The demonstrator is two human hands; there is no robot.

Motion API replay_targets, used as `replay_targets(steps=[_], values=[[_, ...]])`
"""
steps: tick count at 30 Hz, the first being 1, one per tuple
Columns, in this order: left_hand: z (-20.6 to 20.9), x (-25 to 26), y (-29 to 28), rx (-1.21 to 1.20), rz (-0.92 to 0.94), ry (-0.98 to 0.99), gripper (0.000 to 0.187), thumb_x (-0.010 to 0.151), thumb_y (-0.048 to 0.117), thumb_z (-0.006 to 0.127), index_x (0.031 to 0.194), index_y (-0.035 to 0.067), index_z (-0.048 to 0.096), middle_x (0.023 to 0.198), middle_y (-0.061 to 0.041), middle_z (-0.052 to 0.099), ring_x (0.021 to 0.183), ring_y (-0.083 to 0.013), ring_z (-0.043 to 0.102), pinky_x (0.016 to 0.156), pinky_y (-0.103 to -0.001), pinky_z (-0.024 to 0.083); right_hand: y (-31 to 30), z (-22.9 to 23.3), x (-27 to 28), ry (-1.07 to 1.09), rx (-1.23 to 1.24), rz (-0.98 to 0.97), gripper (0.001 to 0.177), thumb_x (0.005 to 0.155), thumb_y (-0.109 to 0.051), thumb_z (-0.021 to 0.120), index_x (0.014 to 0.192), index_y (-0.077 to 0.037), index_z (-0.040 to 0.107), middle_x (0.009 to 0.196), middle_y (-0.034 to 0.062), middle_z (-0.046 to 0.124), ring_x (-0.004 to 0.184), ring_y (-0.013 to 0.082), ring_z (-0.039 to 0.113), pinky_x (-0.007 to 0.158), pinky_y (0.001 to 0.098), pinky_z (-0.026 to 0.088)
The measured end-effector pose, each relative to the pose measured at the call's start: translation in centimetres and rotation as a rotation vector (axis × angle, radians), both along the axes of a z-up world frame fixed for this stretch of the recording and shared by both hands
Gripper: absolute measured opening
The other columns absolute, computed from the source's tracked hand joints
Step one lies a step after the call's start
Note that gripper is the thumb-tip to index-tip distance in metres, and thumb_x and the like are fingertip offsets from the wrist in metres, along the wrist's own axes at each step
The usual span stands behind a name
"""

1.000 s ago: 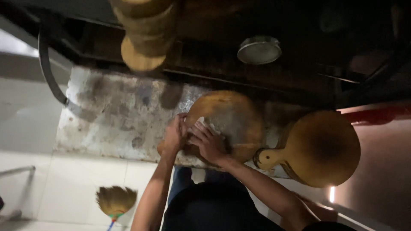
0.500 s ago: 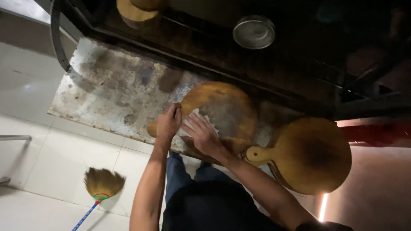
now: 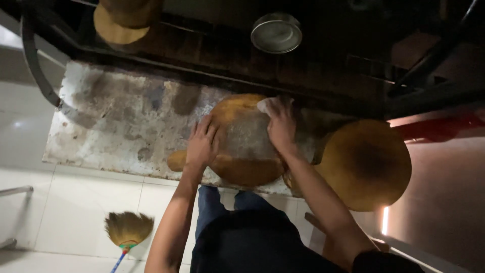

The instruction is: Clean and stack wooden pizza peels or cutting boards in a kitchen.

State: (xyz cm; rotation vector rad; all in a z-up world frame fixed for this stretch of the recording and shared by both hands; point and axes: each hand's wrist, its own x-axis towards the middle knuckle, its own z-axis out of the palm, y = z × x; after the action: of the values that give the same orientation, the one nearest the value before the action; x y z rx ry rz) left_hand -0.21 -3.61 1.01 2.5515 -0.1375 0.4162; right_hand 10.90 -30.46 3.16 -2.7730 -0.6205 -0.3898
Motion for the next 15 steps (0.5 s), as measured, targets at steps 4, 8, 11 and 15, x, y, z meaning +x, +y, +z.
replay_targets(steps=[4,8,11,15], values=[[-0.7,2.7,-0.7,0.014,-0.061,0.033,0.042,0.094,0.016,0.061,0.136,0.010,0.064,0.162,-0.020,0.040,0.149,-0.0377,0.036,0.124,-0.056,0.025,3.2,4.3,-4.6,0.398,0.104,-0.051,0.065,0.091,0.005,0.059,0.153,-0.011,0.049,0.161,0.0172,0.041,0.130,0.0431,0.048,0.101,0.0554,0.048],[-1.0,4.9,-1.5,0.152,-0.150,0.059,0.040,0.093,0.019,0.061,0.131,0.009,0.066,0.159,-0.019,0.042,0.153,-0.0346,0.032,0.125,-0.061,0.014,3.5,-2.9,-7.4,-0.213,0.142,0.074,0.050,0.097,0.003,0.056,0.141,-0.019,0.065,0.154,0.0142,0.052,0.142,0.0413,0.050,0.116,0.0587,0.041],[-1.6,6.2,-2.2,0.180,-0.232,0.022,0.034,0.097,0.021,0.061,0.128,0.009,0.068,0.158,-0.018,0.045,0.153,-0.0332,0.033,0.126,-0.061,0.013,1.7,-3.6,-7.2,-0.168,0.069,-0.060,0.051,0.097,0.003,0.056,0.143,-0.018,0.064,0.150,0.0164,0.054,0.137,0.0422,0.053,0.114,0.0572,0.041],[-1.6,6.8,-2.2,0.074,-0.281,-0.023,0.039,0.098,0.022,0.061,0.134,0.007,0.067,0.157,-0.016,0.049,0.148,-0.0316,0.041,0.127,-0.058,0.019,-1.8,-1.4,-5.2,0.198,0.109,-0.391,0.057,0.091,-0.002,0.061,0.147,-0.007,0.058,0.140,0.0285,0.054,0.120,0.0503,0.052,0.101,0.0577,0.042]])
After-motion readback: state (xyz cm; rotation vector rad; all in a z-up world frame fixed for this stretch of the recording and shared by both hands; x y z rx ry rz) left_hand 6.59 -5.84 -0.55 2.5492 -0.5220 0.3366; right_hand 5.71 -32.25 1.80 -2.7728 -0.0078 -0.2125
